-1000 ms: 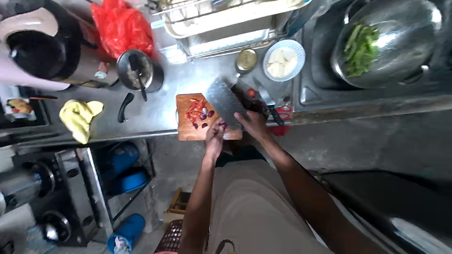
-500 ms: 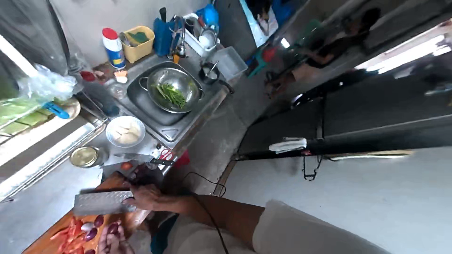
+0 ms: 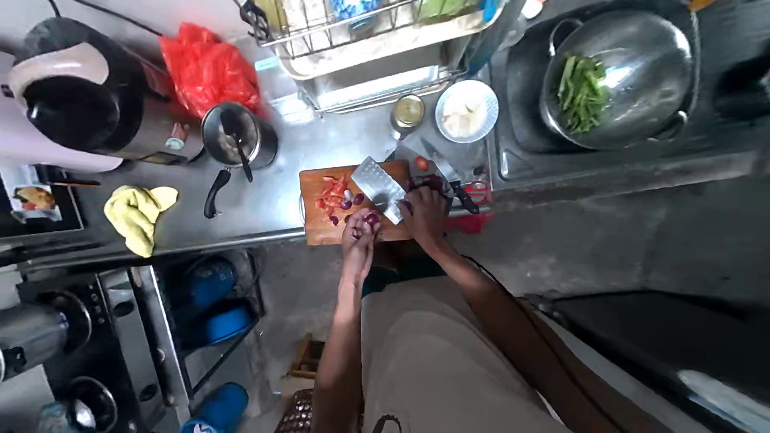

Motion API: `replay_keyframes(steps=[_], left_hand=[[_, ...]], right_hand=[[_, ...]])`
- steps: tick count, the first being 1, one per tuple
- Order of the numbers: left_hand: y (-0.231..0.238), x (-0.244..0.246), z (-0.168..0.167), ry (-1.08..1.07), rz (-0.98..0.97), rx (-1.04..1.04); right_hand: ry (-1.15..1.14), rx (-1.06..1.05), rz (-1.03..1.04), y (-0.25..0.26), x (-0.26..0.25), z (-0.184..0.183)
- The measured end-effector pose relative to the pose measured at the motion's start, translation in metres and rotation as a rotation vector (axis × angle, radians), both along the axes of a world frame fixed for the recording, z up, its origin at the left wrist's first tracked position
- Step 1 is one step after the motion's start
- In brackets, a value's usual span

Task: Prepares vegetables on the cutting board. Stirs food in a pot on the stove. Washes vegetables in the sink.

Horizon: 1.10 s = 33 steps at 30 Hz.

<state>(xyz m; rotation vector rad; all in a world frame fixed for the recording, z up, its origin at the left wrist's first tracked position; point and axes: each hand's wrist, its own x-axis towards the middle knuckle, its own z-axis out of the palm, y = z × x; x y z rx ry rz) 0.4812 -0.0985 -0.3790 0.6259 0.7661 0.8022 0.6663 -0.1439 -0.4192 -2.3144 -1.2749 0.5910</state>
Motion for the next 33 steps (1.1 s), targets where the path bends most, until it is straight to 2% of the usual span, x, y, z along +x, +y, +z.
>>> replay_keyframes(steps=[4, 8, 16, 23, 33], left_hand=[[0.0, 0.0, 0.009, 0.054, -0.003, 0.098], [0.0, 0.005, 0.01, 0.072, 0.005, 0.177], [0.003, 0.009, 0.014, 0.123, 0.001, 0.238], [0.005, 0.011, 0.014, 0.167, -0.022, 0.258], [0.008, 0.021, 0.016, 0.186, 0.041, 0.214]], right_hand=[[0.415, 0.355, 0.117, 0.004, -0.009, 0.057], [0.536, 0.388, 0.136, 0.007, -0.016, 0.083], [0.477, 0.397, 0.131, 0.012, -0.022, 0.082], [0.222, 0.363, 0.264, 0.012, -0.021, 0.074], [0.231, 0.38, 0.366, 0.008, -0.02, 0.075]])
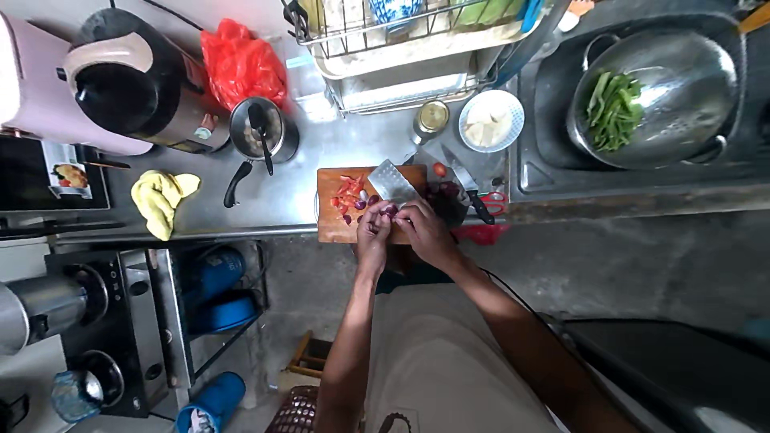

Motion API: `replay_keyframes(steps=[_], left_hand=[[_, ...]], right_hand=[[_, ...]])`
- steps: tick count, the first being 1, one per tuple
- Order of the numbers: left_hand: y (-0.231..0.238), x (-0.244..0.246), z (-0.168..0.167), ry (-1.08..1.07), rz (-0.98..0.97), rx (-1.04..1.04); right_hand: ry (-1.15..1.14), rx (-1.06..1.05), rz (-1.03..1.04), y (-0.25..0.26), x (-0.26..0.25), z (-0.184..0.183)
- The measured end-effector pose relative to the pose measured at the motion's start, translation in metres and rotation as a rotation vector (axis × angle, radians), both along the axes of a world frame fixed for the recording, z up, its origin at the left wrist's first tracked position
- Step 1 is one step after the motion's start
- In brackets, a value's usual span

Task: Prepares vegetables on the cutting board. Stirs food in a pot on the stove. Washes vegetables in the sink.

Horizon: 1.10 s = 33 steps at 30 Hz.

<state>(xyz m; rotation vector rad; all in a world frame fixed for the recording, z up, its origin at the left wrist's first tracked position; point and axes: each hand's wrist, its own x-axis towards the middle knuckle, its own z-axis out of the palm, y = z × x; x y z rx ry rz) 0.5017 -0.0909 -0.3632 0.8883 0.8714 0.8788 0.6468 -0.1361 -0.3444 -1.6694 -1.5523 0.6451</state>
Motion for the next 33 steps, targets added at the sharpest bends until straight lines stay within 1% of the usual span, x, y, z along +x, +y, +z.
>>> replay_keyframes(steps=[6, 12, 18, 25, 33], left_hand=[[0.003, 0.001, 0.002, -0.044, 0.008, -0.025], [0.001, 0.002, 0.007, -0.02, -0.021, -0.046], [0.003, -0.001, 0.007, -0.031, -0.045, -0.036], [-0.002, 0.001, 0.001, -0.075, -0.104, -0.079], [-0.003, 0.002, -0.005, -0.038, -0.161, -0.048]], right_hand=[[0.108, 0.027, -0.096, -0.002, 0.007, 0.005], [0.116, 0.039, -0.122, 0.004, 0.009, 0.008], [0.274, 0.067, -0.186, 0.01, 0.006, 0.006], [0.13, -0.082, -0.179, 0.011, 0.007, 0.004], [0.185, -0.117, -0.205, 0.009, 0.012, 0.008]])
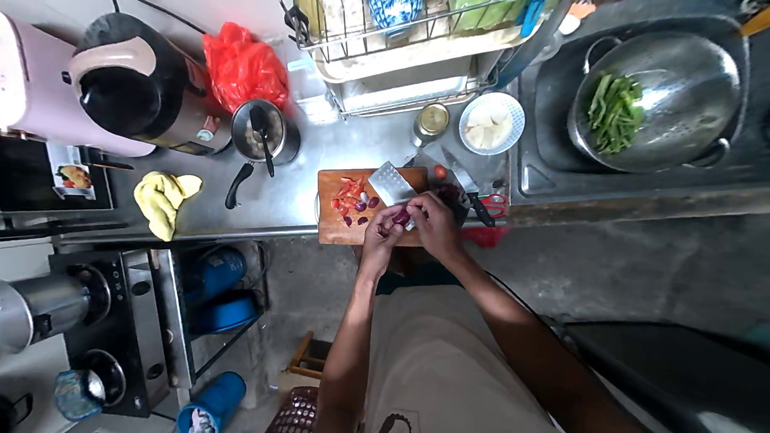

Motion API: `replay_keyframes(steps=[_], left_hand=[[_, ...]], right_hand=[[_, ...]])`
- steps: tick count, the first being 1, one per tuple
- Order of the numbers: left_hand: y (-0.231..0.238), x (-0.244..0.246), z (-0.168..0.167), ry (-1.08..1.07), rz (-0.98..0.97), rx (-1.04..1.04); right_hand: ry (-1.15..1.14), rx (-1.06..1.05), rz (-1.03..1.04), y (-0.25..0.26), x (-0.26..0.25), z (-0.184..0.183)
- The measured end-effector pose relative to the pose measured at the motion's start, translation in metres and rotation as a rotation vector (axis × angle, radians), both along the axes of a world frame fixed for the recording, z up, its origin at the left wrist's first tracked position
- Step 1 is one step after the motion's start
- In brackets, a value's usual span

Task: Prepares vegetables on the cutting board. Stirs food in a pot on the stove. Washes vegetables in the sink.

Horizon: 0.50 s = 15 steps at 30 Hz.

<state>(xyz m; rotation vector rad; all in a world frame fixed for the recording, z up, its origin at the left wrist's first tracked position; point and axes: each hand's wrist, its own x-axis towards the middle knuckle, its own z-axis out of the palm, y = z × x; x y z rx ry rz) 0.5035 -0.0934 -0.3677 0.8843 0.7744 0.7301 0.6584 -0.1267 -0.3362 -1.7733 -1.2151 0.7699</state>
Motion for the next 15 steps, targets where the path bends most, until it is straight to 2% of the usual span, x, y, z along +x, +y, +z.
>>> replay_keyframes(steps=[11, 15], left_hand=[[0.005, -0.006, 0.002, 0.075, 0.046, 0.004], [0.005, -0.007, -0.001, -0.048, 0.018, 0.007]], right_hand=[[0.203, -0.018, 0.053, -0.009, 0.016, 0.019], [0.153, -0.129, -0.045, -0.008, 0.03, 0.016]])
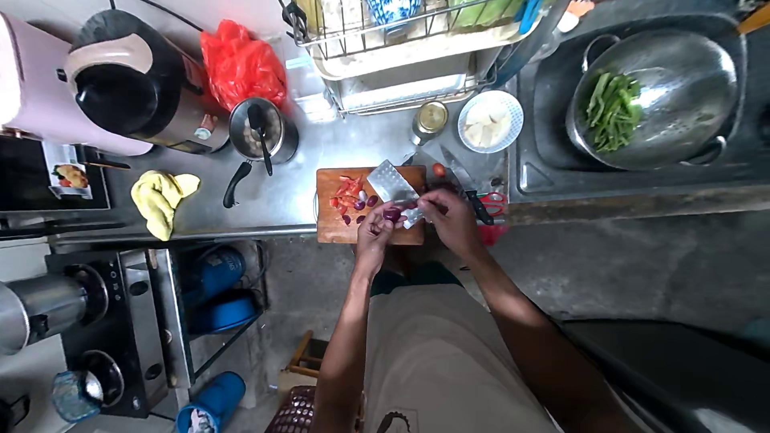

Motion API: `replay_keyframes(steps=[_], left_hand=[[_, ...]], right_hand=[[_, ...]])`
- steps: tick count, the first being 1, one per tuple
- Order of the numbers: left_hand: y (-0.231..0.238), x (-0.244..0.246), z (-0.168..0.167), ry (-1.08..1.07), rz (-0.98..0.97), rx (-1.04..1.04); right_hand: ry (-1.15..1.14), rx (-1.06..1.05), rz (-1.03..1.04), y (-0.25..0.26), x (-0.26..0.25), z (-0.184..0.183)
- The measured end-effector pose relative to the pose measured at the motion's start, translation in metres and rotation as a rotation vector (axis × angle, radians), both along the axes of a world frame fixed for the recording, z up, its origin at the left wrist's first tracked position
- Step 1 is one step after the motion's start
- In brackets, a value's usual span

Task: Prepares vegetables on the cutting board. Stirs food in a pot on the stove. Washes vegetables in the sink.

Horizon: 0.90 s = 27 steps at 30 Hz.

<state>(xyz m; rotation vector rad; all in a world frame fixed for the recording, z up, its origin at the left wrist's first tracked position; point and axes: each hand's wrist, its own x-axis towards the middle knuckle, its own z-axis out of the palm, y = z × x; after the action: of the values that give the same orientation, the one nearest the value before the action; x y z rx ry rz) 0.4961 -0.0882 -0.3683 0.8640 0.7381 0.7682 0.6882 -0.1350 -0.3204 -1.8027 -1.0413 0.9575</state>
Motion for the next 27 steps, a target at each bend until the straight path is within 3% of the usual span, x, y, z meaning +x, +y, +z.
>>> replay_keyframes(steps=[3, 11, 15, 22, 27], left_hand=[[-0.002, 0.001, -0.001, -0.018, -0.005, -0.021], [-0.007, -0.006, -0.011, -0.014, -0.017, -0.155], [-0.01, -0.01, -0.018, 0.078, 0.008, -0.169], [-0.016, -0.008, -0.041, 0.163, 0.07, -0.082], [-0.015, -0.004, -0.038, 0.313, 0.071, -0.049]], right_hand=[[-0.106, -0.102, -0.086, -0.004, 0.021, -0.02], [-0.564, -0.437, -0.038, -0.018, 0.049, -0.076], [-0.567, -0.519, -0.031, -0.016, 0.039, -0.08], [-0.447, -0.357, 0.05, -0.01, 0.015, -0.083], [-0.396, -0.214, 0.116, -0.005, 0.002, -0.079]])
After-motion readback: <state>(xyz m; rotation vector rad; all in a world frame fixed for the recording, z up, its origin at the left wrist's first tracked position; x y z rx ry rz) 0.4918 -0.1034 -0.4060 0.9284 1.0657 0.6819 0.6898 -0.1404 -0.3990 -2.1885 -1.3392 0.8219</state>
